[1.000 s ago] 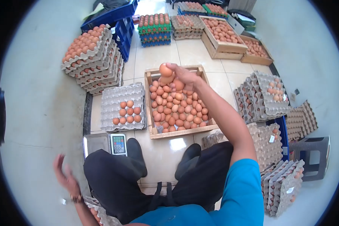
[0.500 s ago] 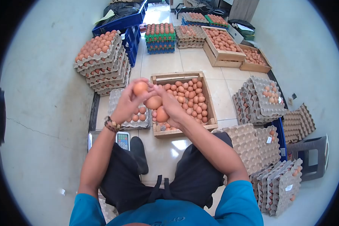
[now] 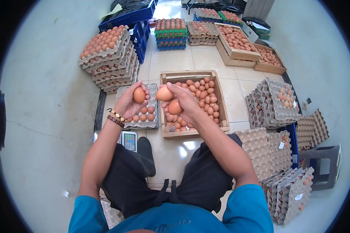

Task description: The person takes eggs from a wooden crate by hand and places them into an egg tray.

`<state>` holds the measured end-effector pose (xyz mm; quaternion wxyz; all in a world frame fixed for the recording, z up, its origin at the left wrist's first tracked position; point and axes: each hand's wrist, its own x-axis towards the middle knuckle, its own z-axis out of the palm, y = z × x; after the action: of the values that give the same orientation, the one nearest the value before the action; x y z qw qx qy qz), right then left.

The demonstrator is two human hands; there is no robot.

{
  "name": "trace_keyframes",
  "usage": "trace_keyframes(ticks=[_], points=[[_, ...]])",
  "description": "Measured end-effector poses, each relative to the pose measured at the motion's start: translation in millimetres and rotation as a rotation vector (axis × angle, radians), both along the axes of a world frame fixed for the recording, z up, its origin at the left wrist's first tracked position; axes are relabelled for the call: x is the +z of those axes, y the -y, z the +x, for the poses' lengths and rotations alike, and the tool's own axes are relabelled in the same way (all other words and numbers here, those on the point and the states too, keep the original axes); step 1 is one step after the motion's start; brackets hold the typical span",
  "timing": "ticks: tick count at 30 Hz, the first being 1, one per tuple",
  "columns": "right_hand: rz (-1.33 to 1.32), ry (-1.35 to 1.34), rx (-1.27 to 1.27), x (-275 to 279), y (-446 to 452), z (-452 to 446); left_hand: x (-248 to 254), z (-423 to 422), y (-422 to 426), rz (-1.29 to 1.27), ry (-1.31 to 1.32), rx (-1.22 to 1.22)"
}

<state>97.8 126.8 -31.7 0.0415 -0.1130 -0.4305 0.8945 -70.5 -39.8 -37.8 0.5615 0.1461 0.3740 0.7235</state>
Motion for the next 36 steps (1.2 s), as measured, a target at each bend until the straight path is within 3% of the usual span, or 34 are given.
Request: trace_keyframes(ticks=[3, 7, 10, 13, 15, 18, 19, 22, 25, 29, 33, 35, 36], points=[[0.002, 0.063, -0.141, -11, 6, -6, 5, 17, -5, -0.151, 0.04, 0.002], [-0.121, 0.144, -0.109, -15, 5, -2, 1, 22, -9, -0.196, -0.111, -0.037], [-0.172, 0.136, -0.09, -27, 2, -4, 9, 33, -10, -0.301, -0.508, 0.058], [-0.183, 0.152, -0.106, -32, 3, -4, 20, 46, -6, -0.227, -1.086, 0.021], [-0.198, 0.151, -0.142, -32, 7, -4, 4, 42, -14, -0.052, -1.183, 0.063], [-0.214, 0.168, -0.136, -25, 11, -3, 6, 40, -12, -0.112, -0.926, 0.025], [-0.21, 0.169, -0.121, -24, 11, -4, 14, 42, -11, -0.183, -0.774, -0.006], [-0.193, 0.163, -0.097, -26, 9, -6, 14, 21, -7, 0.059, -0.114, -0.144], [-0.187, 0.163, -0.106, -31, 5, -7, 22, 18, 1, 0.099, 0.058, -0.074], [-0.161, 0.228, -0.123, -40, 5, -6, 27, 14, 3, 0.079, 0.104, 0.055], [-0.117, 0.341, -0.029, -63, 8, -11, 2, 0, -5, 0.081, -0.055, 0.089], [-0.12, 0.426, 0.062, -88, 6, -20, -7, 21, -20, 0.002, -0.222, 0.078], [-0.004, 0.46, -0.004, -91, 14, -22, -10, 37, -32, 0.068, -0.538, 0.168]])
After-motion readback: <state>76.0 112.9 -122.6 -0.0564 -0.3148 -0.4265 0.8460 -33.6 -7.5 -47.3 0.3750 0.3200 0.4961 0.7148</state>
